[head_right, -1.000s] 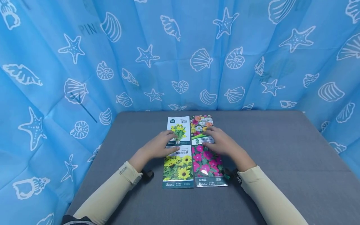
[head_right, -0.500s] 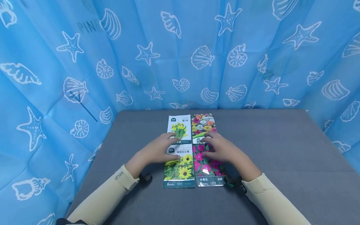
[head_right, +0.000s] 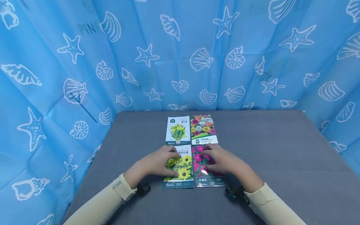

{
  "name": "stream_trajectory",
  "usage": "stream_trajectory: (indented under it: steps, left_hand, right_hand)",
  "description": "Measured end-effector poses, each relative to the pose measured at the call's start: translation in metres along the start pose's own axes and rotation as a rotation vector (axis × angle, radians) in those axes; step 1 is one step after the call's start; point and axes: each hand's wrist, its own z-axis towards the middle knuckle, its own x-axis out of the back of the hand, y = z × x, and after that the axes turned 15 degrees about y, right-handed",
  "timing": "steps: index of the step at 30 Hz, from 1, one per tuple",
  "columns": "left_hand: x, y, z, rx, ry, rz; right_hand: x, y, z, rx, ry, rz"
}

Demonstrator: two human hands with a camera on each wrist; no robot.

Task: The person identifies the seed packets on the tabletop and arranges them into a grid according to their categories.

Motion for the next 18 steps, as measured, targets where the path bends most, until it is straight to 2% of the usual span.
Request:
stream_trajectory:
  steps: [14, 18]
  left_hand:
    - [0.002, 0.0, -0.01, 0.019, -0.018, -0.019]
    - [0.005, 0.001, -0.013, 0.02, -0.012, -0.016]
  right_hand:
    - [0.005, 0.0, -0.012, 0.021, 0.011, 0.009]
    - [0.007, 0.0, -0.015, 0.001, 0.007, -0.006]
